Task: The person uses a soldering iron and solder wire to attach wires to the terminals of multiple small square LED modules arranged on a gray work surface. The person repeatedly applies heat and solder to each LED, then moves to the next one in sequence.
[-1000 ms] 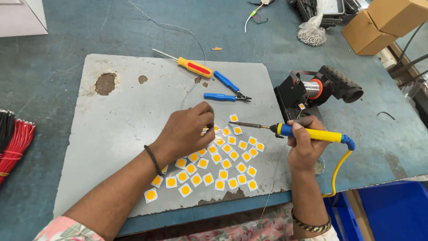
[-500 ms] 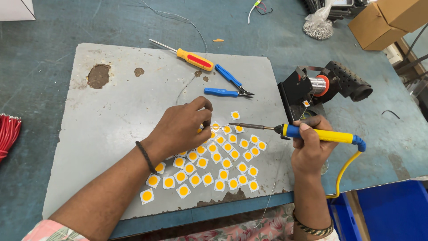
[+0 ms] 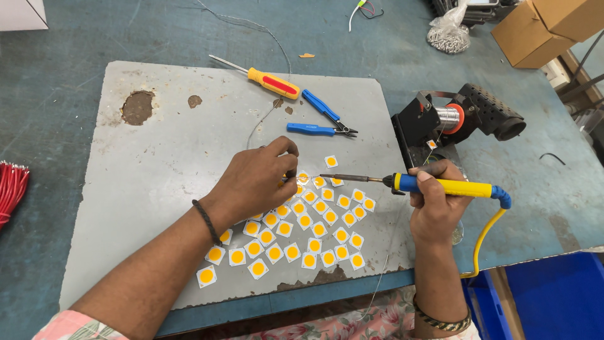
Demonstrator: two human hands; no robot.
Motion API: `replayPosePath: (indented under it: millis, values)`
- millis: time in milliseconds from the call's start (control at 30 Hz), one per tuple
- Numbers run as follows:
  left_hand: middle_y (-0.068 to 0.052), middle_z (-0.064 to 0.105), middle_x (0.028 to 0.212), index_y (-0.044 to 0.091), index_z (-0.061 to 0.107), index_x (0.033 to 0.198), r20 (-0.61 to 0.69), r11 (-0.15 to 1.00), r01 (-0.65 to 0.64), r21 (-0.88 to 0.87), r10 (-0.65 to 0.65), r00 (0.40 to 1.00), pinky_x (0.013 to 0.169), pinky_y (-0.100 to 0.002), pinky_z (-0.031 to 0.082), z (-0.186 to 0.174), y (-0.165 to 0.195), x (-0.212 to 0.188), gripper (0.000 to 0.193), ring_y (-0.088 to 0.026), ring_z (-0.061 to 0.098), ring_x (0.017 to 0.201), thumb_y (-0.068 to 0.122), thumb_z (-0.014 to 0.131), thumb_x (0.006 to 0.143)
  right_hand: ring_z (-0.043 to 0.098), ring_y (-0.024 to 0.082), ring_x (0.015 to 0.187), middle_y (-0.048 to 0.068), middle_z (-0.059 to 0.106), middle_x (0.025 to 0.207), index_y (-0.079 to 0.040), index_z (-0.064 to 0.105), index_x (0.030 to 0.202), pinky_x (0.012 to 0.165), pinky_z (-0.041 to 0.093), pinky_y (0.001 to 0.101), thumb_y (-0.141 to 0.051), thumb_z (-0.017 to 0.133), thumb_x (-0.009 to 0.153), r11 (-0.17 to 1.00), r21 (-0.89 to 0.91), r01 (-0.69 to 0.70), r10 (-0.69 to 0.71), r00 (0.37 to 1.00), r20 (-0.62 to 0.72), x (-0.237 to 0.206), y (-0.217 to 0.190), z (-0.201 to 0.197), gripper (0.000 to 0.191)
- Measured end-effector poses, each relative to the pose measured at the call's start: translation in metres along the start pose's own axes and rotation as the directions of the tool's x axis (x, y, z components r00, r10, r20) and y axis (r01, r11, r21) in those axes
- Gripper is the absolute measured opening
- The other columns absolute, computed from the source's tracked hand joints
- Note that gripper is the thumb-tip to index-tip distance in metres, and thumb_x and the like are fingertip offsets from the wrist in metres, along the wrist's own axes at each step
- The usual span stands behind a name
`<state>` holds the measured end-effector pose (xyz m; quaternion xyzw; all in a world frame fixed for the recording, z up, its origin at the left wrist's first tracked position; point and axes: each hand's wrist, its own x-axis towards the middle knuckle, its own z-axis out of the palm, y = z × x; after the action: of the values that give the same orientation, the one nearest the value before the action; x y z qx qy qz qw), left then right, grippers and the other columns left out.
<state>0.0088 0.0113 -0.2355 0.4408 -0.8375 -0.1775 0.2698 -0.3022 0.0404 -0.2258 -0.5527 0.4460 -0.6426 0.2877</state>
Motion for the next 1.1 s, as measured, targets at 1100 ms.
replayPosePath:
  millis: [1100]
  values:
    - [-0.003, 0.069, 0.111, 0.005, 0.074, 0.083, 0.049, 0.992, 0.018, -0.126, -0.012, 0.999, 0.072, -0.036, 0.056, 0.0, -0.013, 0.002, 0.016, -0.023, 0.07, 0.084, 0.018, 0.073, 0.075, 0.051, 0.007, 0.06, 0.008, 0.063, 0.082, 0.0, 0.057, 0.086, 0.051, 0.041, 0.0178, -0.006, 0.06, 0.088, 0.984, 0.149, -0.1, 0.099, 0.995, 0.01, 0.0, 0.007, -0.011, 0.007]
